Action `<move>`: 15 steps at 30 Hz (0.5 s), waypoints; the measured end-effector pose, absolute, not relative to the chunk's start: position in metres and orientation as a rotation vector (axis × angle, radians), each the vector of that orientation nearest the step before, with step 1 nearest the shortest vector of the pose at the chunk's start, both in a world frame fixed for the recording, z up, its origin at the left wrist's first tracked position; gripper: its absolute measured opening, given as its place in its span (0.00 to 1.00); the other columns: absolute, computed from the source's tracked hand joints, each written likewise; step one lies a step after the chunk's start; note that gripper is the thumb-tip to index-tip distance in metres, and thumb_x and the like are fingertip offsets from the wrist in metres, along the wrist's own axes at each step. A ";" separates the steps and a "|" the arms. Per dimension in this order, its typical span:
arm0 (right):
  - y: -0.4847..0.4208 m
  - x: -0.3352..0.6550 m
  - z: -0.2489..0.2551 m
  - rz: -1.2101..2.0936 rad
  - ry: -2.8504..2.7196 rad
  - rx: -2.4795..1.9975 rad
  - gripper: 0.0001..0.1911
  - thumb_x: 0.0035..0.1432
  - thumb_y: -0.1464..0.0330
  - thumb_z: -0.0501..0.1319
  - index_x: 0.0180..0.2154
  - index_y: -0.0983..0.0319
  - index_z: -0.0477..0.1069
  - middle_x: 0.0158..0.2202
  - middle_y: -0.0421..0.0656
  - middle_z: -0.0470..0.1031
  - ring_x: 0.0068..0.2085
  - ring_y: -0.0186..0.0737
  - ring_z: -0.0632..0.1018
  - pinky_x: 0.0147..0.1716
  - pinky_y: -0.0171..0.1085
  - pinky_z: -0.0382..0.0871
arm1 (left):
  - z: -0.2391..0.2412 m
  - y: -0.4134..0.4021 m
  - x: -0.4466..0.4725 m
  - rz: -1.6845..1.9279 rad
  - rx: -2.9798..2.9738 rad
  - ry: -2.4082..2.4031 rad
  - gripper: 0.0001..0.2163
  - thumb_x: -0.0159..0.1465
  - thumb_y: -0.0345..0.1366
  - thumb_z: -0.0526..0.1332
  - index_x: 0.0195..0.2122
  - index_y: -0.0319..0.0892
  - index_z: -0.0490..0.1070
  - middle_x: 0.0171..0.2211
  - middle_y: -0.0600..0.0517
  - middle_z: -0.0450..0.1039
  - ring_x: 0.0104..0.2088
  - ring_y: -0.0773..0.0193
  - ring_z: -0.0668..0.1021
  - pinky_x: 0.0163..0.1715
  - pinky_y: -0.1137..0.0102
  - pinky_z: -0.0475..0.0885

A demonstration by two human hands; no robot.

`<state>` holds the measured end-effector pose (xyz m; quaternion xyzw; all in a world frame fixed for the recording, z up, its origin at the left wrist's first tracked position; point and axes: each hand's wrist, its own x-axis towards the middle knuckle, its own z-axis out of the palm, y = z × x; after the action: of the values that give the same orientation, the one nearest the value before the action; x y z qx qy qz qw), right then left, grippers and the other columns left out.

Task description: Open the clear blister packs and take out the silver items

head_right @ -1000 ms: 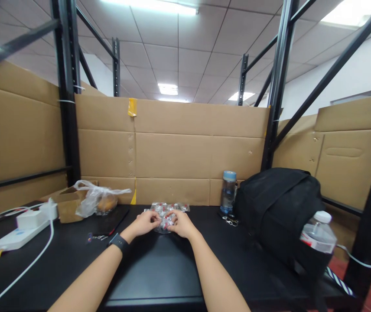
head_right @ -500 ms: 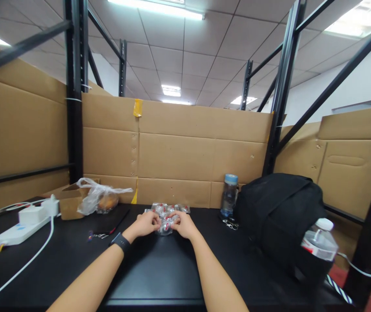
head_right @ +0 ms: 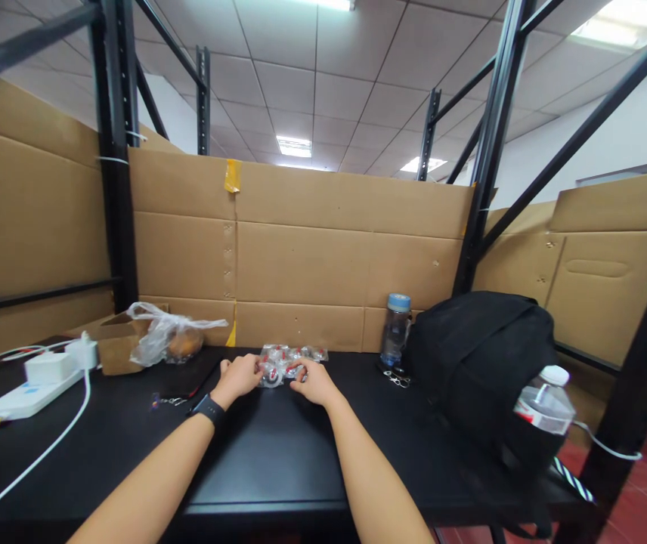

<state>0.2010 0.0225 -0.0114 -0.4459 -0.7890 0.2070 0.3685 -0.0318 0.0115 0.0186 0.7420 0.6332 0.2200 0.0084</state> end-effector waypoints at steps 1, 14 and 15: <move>0.024 0.204 -0.010 0.503 -2.031 -1.175 0.18 0.48 0.74 0.68 0.44 0.60 0.76 0.28 0.38 0.77 0.29 0.36 0.75 0.33 0.34 0.67 | 0.017 0.012 -0.032 0.697 2.335 1.995 0.08 0.64 0.35 0.57 0.38 0.45 0.77 0.40 0.43 0.81 0.47 0.48 0.79 0.48 0.55 0.61; 0.023 0.221 -0.004 0.488 -2.201 -1.338 0.11 0.50 0.71 0.70 0.39 0.61 0.80 0.30 0.39 0.77 0.30 0.34 0.75 0.33 0.32 0.65 | 0.014 0.015 -0.032 0.890 2.557 1.632 0.07 0.63 0.35 0.60 0.42 0.44 0.74 0.46 0.45 0.74 0.47 0.55 0.77 0.47 0.67 0.69; 0.022 0.218 -0.003 0.492 -2.228 -1.338 0.12 0.49 0.71 0.70 0.39 0.61 0.80 0.30 0.39 0.77 0.31 0.34 0.75 0.33 0.32 0.66 | 0.014 0.015 -0.030 0.885 2.561 1.552 0.07 0.63 0.34 0.59 0.40 0.44 0.75 0.45 0.46 0.75 0.46 0.56 0.77 0.46 0.67 0.69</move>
<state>0.2184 0.0220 -0.0033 -0.4902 -0.8165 0.1803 0.2459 -0.0296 0.0151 0.0142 0.8201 0.4969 0.2834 0.0098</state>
